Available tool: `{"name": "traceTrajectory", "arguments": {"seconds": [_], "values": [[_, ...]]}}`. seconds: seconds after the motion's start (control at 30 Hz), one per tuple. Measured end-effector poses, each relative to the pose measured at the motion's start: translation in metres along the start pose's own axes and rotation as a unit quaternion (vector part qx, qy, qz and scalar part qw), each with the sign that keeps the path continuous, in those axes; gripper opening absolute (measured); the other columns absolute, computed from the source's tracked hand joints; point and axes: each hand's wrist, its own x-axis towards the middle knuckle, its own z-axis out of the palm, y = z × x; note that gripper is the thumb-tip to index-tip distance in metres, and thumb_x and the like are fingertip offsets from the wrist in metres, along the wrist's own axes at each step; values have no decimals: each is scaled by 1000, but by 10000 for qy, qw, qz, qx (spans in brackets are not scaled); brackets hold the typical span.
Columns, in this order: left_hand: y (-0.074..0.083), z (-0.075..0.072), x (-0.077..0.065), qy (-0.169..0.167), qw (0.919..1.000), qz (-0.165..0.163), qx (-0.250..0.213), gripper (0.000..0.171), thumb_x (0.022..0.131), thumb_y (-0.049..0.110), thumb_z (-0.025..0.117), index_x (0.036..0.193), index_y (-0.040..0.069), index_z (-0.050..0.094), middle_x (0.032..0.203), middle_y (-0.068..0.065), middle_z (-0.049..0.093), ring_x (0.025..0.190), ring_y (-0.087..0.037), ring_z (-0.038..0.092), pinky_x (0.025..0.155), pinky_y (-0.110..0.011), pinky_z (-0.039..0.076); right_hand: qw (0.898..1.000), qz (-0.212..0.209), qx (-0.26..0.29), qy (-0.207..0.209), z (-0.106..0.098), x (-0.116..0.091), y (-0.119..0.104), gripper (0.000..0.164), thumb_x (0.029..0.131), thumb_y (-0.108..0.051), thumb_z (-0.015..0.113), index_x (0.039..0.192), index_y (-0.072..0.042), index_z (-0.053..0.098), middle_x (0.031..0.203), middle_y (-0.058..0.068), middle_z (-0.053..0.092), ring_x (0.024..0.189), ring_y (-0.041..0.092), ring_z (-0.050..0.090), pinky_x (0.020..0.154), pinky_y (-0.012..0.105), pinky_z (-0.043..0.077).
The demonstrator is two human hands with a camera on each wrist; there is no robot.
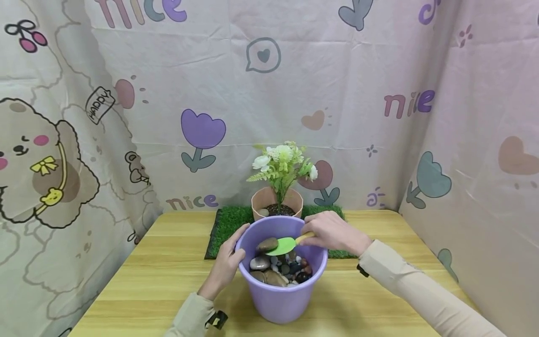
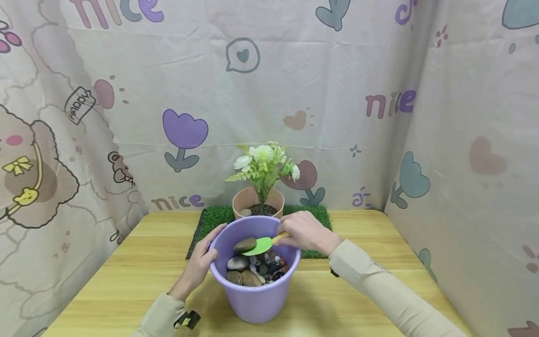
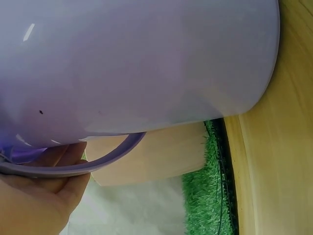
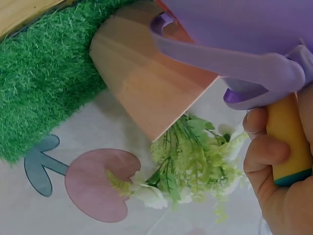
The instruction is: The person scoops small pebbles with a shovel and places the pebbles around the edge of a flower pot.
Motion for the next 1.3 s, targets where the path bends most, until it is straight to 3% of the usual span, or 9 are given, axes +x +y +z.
{"name": "traceTrajectory", "arguments": {"seconds": [0.17,0.37,0.67,0.9,1.3], "values": [[0,0,0,-33,10000,-14,17,69,81,-1,44,149,14,43,145,-14,51,123,-29,56,92,-27,50,9997,-61,-37,246,5,-1,1,17,83,-40,74,92,-26,78,78,-15,58,61,-4,50,52,12,40],[-2,0,0,-52,10000,33,-13,69,82,-2,44,149,14,42,146,-15,50,125,-30,55,93,-28,51,9991,166,51,386,8,-7,1,21,85,-39,72,100,-26,78,76,-14,52,58,-4,42,49,12,35],[0,0,0,15,10000,84,20,69,81,-1,44,148,13,43,145,-15,51,122,-28,56,92,-27,51,9976,584,191,324,8,-8,-3,17,86,-41,70,94,-27,77,78,-15,53,60,-3,45,51,15,37],[0,0,0,-15,10000,89,14,68,81,-1,44,149,9,42,145,-16,50,124,-29,55,93,-27,50,9977,521,170,407,9,-8,-2,17,86,-39,72,95,-26,78,79,-15,53,60,-3,44,51,14,37],[-2,0,0,-30,10000,66,45,69,81,-1,44,149,14,42,148,-15,48,125,-30,55,93,-29,51,9947,638,322,741,12,-13,2,17,87,-38,71,97,-26,78,83,-14,63,65,-2,51,53,14,40]]}}
